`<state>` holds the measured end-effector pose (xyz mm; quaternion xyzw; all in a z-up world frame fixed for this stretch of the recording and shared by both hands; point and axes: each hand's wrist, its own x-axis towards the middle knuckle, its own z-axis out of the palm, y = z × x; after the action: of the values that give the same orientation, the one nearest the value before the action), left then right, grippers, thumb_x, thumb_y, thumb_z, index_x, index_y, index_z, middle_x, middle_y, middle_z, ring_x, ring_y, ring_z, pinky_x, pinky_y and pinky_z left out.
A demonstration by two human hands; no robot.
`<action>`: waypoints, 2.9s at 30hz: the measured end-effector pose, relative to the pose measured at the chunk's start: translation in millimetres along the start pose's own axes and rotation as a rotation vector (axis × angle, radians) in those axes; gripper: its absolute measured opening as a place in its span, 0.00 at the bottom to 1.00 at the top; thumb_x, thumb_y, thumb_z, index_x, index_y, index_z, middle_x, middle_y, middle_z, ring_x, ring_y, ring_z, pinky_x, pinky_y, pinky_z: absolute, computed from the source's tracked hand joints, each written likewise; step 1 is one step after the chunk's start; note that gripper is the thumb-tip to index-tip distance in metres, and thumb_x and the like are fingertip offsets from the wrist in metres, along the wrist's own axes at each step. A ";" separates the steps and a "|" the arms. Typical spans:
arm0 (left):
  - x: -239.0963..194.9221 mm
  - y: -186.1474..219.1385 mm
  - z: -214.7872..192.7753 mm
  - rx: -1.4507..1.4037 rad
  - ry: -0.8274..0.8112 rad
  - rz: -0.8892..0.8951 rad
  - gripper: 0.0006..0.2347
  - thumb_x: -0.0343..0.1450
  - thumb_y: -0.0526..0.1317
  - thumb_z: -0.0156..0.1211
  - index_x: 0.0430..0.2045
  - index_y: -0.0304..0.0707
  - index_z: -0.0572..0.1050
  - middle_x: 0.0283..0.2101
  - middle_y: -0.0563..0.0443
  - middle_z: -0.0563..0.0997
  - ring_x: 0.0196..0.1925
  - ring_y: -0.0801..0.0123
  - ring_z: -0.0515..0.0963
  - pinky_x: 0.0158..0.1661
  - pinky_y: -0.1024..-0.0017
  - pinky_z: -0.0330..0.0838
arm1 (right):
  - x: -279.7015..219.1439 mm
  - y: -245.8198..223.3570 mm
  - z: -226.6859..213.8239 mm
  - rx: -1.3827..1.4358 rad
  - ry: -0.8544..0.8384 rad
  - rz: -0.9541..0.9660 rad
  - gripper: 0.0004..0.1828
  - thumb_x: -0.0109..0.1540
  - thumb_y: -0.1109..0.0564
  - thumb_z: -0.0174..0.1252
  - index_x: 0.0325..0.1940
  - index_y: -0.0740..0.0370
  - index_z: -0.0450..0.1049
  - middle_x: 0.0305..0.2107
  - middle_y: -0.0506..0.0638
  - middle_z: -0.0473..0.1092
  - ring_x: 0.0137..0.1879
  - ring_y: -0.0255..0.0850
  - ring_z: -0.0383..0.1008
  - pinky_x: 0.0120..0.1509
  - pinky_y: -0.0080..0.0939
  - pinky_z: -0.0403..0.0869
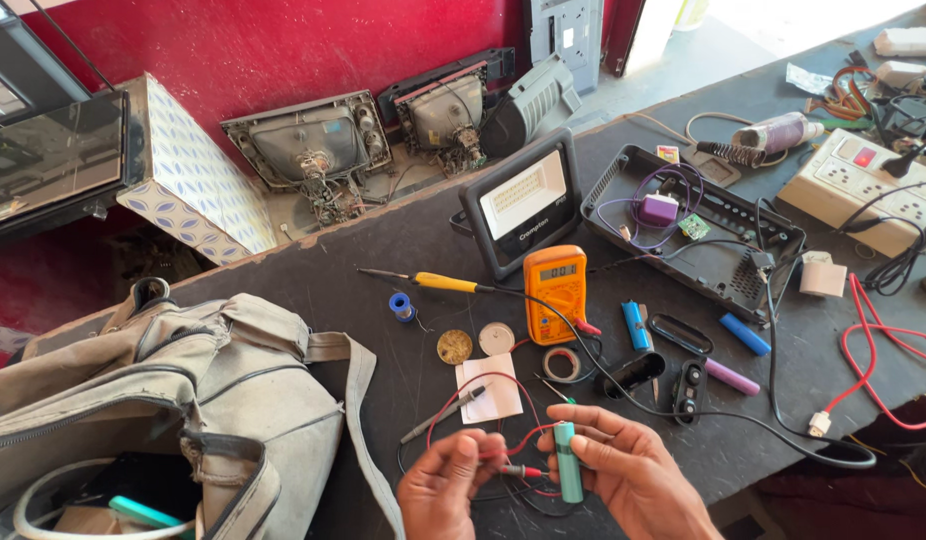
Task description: The person uses a soldering iron and solder wire to attach wires to a small cylindrical component. They repeatedly heat the joint and apply solder, then inspect the connection by holding the component and wires.
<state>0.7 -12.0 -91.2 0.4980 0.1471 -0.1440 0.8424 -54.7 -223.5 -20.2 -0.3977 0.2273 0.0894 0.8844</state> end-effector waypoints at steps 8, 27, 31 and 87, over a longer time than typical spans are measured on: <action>-11.7 46.0 12.8 -0.101 0.146 0.160 0.08 0.71 0.37 0.61 0.33 0.27 0.80 0.32 0.35 0.87 0.35 0.55 0.88 0.41 0.58 0.85 | -7.5 4.4 5.0 0.030 -0.084 0.048 0.24 0.60 0.65 0.60 0.60 0.74 0.72 0.39 0.56 0.77 0.43 0.44 0.80 0.49 0.46 0.81; -14.8 87.4 31.4 -0.168 0.193 0.159 0.06 0.69 0.37 0.64 0.30 0.30 0.79 0.29 0.42 0.84 0.33 0.58 0.86 0.39 0.60 0.84 | 2.9 15.2 7.0 -0.150 -0.277 0.081 0.25 0.60 0.61 0.62 0.60 0.76 0.75 0.39 0.59 0.80 0.41 0.42 0.80 0.46 0.40 0.80; 5.5 67.1 16.1 -0.220 0.167 0.084 0.10 0.73 0.37 0.63 0.41 0.25 0.76 0.40 0.35 0.83 0.44 0.52 0.83 0.49 0.57 0.81 | 5.2 15.4 13.1 -0.104 -0.301 0.130 0.25 0.61 0.60 0.60 0.61 0.75 0.74 0.39 0.58 0.79 0.40 0.41 0.80 0.44 0.41 0.80; -14.6 81.0 21.2 1.050 -0.319 0.095 0.25 0.60 0.29 0.70 0.53 0.50 0.82 0.27 0.55 0.84 0.24 0.74 0.83 0.27 0.73 0.76 | 13.6 -4.4 -1.6 -0.557 -0.018 -0.156 0.21 0.56 0.69 0.64 0.54 0.74 0.80 0.35 0.57 0.81 0.39 0.38 0.82 0.43 0.35 0.81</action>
<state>21.0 8.3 -11.1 0.8295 -0.0966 -0.2335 0.4981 -41.8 -227.9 -24.6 -0.6407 0.1551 0.0837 0.7473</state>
